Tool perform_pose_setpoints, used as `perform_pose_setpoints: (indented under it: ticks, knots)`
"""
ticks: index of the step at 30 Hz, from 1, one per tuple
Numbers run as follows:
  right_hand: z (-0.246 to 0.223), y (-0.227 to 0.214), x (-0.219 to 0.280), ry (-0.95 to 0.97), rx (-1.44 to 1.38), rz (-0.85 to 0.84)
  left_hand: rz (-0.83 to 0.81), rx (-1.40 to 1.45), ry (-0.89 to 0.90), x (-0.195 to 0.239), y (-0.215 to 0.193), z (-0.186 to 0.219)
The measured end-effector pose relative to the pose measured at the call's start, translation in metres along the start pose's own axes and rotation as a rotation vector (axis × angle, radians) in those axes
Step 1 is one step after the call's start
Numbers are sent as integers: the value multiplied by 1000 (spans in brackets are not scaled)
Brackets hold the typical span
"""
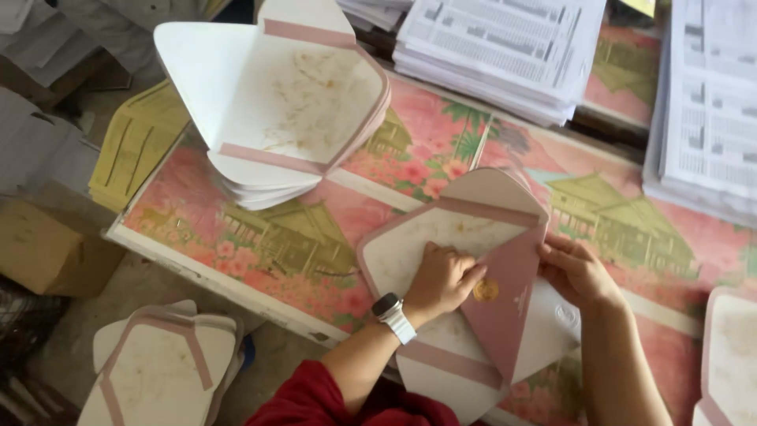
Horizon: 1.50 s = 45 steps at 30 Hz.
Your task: Folding and assembling decorative paper envelopes at a workstation
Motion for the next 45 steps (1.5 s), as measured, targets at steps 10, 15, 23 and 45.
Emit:
perform_pose_setpoints:
  ticks: [10,15,23,45]
  knots:
    - [50,-99,-28,35,110,80,1,-104,44,-1,18,-4]
    - [9,0,28,241,121,-45,55,-96,20,0,11,-1]
    - [28,-22,61,515,185,49,-50,-71,-13,1,3,5]
    - [48,10,140,473,633,227,2,-89,-42,0,23,-3]
Point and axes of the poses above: each hand's wrist, its own x-axis away from the middle knuckle, its own y-axis out of the palm, z = x × y, the point moved 1 cm from there along -x, towards the middle knuckle, and after that the axes turned 12 degrees about -x, right-handed, at the moved point
